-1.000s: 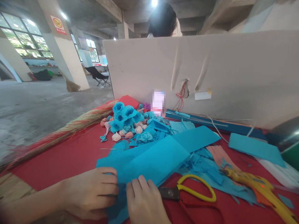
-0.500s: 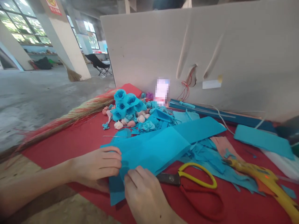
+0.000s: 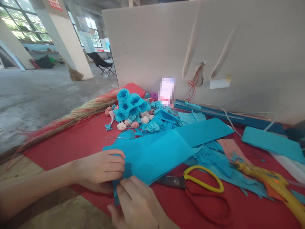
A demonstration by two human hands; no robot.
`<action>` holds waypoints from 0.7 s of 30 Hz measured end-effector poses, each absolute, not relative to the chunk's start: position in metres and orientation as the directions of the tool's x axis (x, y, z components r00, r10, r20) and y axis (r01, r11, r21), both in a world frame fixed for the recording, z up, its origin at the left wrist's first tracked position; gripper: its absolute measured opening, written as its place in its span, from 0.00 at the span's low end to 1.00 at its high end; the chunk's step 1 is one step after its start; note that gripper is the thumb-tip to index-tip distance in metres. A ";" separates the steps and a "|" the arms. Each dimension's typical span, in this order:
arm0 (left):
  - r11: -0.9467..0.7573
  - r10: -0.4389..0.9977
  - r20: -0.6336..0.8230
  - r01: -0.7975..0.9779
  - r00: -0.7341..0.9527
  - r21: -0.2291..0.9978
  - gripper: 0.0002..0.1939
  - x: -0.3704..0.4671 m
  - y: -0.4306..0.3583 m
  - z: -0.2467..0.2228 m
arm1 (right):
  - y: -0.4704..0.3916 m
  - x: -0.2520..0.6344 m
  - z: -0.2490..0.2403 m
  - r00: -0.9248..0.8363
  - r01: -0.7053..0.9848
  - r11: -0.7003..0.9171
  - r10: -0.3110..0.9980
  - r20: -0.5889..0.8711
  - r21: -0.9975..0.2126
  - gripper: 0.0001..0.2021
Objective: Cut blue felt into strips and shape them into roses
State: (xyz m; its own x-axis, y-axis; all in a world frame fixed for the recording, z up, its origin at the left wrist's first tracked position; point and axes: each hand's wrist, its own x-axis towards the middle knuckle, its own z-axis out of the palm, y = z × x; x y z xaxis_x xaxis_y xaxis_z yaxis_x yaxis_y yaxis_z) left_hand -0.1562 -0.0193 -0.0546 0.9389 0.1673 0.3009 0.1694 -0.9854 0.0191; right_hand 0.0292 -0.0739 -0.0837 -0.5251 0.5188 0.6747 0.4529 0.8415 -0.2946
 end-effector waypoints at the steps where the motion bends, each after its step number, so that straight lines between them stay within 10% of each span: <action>1: -0.985 0.172 0.289 0.168 0.942 0.036 0.06 -0.156 -0.020 -0.055 | -0.074 0.032 -0.079 -0.516 0.442 0.837 0.531 0.672 -0.321 0.13; 14: -0.949 0.313 0.211 0.299 0.926 0.099 0.19 -0.146 -0.030 -0.066 | -0.017 0.134 -0.014 -0.369 0.758 0.621 0.662 0.653 -0.201 0.10; 21: -0.838 0.529 0.431 0.370 0.731 0.401 0.20 -0.137 -0.030 -0.012 | 0.016 0.184 -0.008 -0.320 0.636 0.462 0.887 0.333 -0.618 0.19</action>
State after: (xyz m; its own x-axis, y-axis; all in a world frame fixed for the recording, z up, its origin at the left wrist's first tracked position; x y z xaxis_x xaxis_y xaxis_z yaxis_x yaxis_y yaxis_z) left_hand -0.1372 -0.0297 -0.0122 0.7305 0.5294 0.4313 0.3703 -0.8378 0.4012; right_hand 0.1841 0.0155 -0.0084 -0.3200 0.8870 0.3331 0.6361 0.4616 -0.6183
